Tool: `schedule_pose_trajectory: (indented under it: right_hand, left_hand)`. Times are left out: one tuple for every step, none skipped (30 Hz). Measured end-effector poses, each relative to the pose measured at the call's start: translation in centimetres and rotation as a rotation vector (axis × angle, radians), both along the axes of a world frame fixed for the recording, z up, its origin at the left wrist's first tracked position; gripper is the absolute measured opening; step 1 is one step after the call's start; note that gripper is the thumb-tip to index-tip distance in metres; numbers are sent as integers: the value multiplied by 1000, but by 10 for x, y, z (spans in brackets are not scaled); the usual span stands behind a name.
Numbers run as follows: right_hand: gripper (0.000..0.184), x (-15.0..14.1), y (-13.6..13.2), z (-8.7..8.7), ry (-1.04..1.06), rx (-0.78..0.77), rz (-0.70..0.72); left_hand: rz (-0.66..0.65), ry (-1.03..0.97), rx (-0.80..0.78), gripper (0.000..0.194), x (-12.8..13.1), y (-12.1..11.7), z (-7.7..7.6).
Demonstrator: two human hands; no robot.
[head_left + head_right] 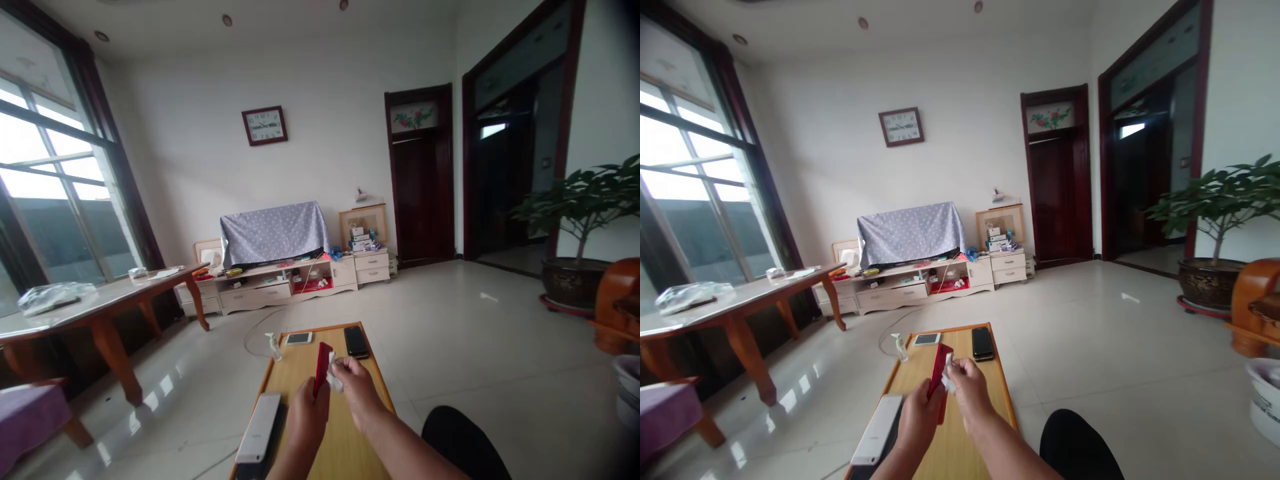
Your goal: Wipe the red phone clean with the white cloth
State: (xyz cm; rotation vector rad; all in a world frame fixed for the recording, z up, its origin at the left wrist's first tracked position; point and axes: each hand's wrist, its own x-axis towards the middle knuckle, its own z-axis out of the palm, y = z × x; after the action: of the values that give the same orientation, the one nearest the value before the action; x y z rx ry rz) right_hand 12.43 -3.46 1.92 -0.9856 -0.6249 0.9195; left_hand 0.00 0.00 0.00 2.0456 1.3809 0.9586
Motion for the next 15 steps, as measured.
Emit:
schedule_pose_trajectory:
  right_hand:
    - [44,-5,0,13,14,29,11]
    - [46,-10,-2,22,10,44,18]
    - [46,-15,-5,29,-16,52,32]
    - [45,-21,-8,31,-62,67,43]
    - [44,-26,-12,31,-121,83,42]
    - [41,-30,-15,28,-184,101,33]
    - [39,-34,-18,24,-239,118,20]
    - [38,-38,-20,20,-275,131,8]
    - [37,-40,-21,17,-288,140,5]
    - [37,-41,-21,16,-278,144,14]
    - [38,-42,-19,17,-250,146,31]
    - [39,-41,-16,20,-214,146,47]
    - [41,-40,-13,25,-179,143,57]
    - [42,-38,-9,32,-150,139,60]
    - [44,-37,-6,38,-130,132,58]
  left_hand:
    - [-27,-8,60,26,1,-5,11]
    - [-37,-13,112,25,1,-9,22]
    - [-31,-17,155,24,0,-12,31]
    - [-33,-12,189,21,-2,-15,39]
    - [-30,5,215,18,-4,-18,45]
    - [-25,30,234,17,-7,-20,49]
    - [-18,60,250,16,-11,-21,51]
    - [-9,90,268,16,-15,-22,51]
    - [-1,117,290,17,-18,-23,51]
    - [7,141,316,17,-21,-23,49]
    - [17,163,345,17,-24,-23,48]
    - [27,186,375,18,-26,-23,46]
    - [38,210,403,19,-27,-23,46]
    - [53,235,428,20,-28,-23,46]
    - [69,260,450,20,-30,-23,47]
